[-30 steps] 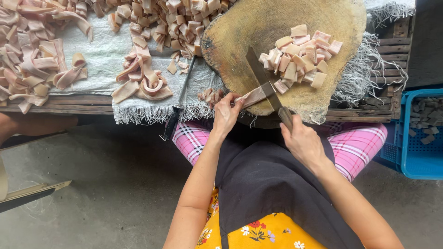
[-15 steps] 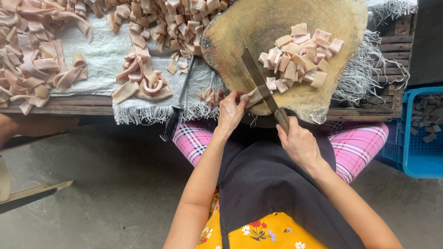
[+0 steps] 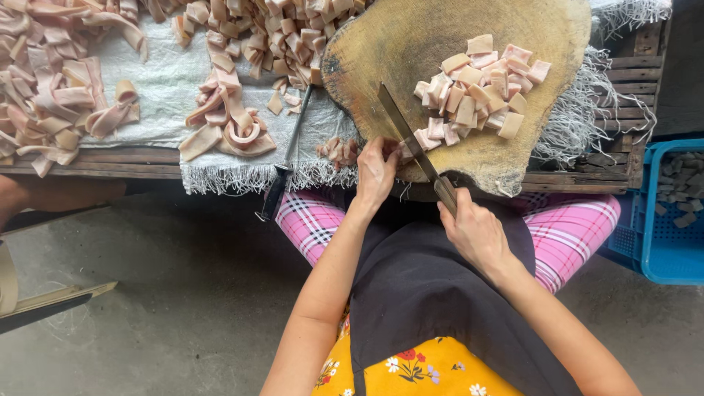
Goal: The person sits cross-legged on the floor and uses a large cleaver to chop strips of meat into small cubes on a wooden cutting board. They repeatedly pick up meat strips, slice them, and occasionally move the chopped pieces aside.
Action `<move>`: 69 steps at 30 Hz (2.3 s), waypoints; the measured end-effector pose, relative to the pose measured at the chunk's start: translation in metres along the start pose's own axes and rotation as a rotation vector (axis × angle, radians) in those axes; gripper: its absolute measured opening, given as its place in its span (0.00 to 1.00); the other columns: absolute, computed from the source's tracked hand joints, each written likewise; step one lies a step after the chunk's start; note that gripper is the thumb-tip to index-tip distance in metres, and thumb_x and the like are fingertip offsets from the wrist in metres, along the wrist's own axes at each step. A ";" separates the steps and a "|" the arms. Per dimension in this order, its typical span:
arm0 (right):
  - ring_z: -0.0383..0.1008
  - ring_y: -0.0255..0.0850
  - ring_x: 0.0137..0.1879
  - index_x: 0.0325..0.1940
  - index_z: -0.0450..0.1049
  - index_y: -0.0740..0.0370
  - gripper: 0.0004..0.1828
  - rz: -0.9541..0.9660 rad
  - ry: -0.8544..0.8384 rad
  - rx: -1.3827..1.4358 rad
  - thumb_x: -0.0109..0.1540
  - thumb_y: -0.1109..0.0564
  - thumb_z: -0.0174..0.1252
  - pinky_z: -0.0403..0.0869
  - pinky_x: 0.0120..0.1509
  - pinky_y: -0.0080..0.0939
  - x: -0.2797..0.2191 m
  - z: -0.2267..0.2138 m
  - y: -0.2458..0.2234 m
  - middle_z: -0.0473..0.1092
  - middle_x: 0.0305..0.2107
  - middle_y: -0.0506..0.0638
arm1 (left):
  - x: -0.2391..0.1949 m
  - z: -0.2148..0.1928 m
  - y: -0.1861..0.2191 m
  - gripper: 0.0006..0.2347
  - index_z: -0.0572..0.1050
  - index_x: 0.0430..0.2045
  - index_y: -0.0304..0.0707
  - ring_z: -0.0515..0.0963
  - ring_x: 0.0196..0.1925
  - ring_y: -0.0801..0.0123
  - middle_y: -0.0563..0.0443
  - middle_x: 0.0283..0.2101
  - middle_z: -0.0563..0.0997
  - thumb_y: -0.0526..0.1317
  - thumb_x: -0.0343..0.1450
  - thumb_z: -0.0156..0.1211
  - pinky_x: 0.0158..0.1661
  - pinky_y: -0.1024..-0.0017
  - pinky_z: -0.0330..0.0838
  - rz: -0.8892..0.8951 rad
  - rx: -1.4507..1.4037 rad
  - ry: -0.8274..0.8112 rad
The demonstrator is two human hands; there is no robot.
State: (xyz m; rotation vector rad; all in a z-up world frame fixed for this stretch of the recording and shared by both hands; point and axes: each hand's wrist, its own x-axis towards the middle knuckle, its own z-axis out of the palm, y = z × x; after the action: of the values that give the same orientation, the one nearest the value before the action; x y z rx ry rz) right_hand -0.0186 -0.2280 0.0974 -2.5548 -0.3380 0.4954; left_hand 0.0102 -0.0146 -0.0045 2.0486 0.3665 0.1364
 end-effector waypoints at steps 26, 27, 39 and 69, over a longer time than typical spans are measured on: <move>0.77 0.71 0.38 0.60 0.70 0.66 0.24 0.220 0.171 -0.077 0.71 0.44 0.56 0.74 0.45 0.63 0.027 -0.005 0.065 0.74 0.29 0.72 | 0.186 -0.240 -0.215 0.38 0.58 0.69 0.45 0.62 0.67 0.35 0.32 0.66 0.62 0.42 0.63 0.72 0.65 0.43 0.54 -0.222 0.673 0.312; 0.76 0.71 0.38 0.60 0.69 0.66 0.24 0.220 0.168 -0.091 0.71 0.44 0.56 0.74 0.44 0.63 0.028 -0.003 0.065 0.74 0.29 0.72 | 0.201 -0.240 -0.211 0.42 0.55 0.70 0.48 0.59 0.68 0.32 0.32 0.67 0.60 0.45 0.61 0.73 0.64 0.40 0.50 -0.303 0.726 0.220; 0.78 0.61 0.29 0.57 0.64 0.67 0.24 0.421 0.072 -0.048 0.71 0.43 0.54 0.74 0.39 0.58 0.029 -0.003 0.053 0.72 0.17 0.61 | 0.194 -0.225 -0.206 0.30 0.57 0.73 0.52 0.78 0.50 0.51 0.39 0.50 0.78 0.40 0.71 0.54 0.55 0.54 0.73 -0.383 0.675 -0.186; 0.76 0.73 0.40 0.56 0.63 0.68 0.24 0.201 0.163 0.028 0.72 0.43 0.53 0.73 0.45 0.65 0.028 0.005 0.068 0.74 0.30 0.74 | 0.168 -0.225 -0.198 0.19 0.76 0.49 0.27 0.84 0.46 0.43 0.29 0.41 0.83 0.43 0.69 0.61 0.50 0.56 0.76 -0.208 0.480 0.316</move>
State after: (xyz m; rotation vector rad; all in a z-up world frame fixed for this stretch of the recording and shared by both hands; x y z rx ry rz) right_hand 0.0142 -0.2730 0.0494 -2.5935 -0.0155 0.3576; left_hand 0.0741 0.3150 -0.0779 2.4453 0.8754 0.2666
